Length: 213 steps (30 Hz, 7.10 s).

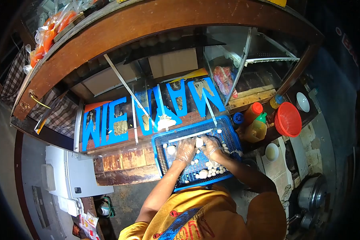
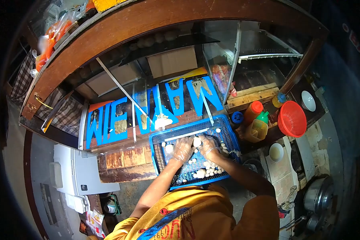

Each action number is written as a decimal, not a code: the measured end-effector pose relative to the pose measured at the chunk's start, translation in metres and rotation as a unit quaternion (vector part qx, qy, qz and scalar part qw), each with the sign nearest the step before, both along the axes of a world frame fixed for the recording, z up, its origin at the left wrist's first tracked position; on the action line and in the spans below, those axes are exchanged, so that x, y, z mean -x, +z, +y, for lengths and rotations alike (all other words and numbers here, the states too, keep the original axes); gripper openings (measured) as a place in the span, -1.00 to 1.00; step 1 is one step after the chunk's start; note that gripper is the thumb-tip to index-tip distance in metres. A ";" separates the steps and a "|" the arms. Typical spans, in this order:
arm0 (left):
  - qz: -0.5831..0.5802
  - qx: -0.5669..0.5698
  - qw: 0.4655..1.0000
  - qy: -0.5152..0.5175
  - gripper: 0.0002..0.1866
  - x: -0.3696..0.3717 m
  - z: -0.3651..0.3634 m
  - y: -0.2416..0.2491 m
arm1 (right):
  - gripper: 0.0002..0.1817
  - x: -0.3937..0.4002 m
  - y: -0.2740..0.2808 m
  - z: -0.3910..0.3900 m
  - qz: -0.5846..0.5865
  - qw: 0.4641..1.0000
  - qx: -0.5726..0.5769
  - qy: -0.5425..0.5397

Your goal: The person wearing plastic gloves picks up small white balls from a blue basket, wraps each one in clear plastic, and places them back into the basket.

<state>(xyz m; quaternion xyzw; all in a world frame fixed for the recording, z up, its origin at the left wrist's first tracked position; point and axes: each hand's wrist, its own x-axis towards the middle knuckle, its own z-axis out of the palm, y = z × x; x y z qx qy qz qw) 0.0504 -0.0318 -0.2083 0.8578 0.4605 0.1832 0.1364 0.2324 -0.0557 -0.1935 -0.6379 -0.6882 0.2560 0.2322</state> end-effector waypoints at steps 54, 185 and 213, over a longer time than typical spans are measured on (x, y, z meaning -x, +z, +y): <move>-0.283 -0.093 0.955 0.002 -0.46 0.040 0.015 0.195 | -0.52 0.029 0.206 0.020 0.085 0.944 -0.316 0.045; -0.221 -0.105 0.968 0.056 -0.71 0.055 -0.009 0.190 | -0.59 0.039 0.127 0.028 0.202 0.957 -0.163 0.125; -0.130 0.046 0.990 0.032 -0.48 0.051 -0.044 0.047 | -0.49 0.023 0.008 -0.021 0.092 0.990 -0.027 0.105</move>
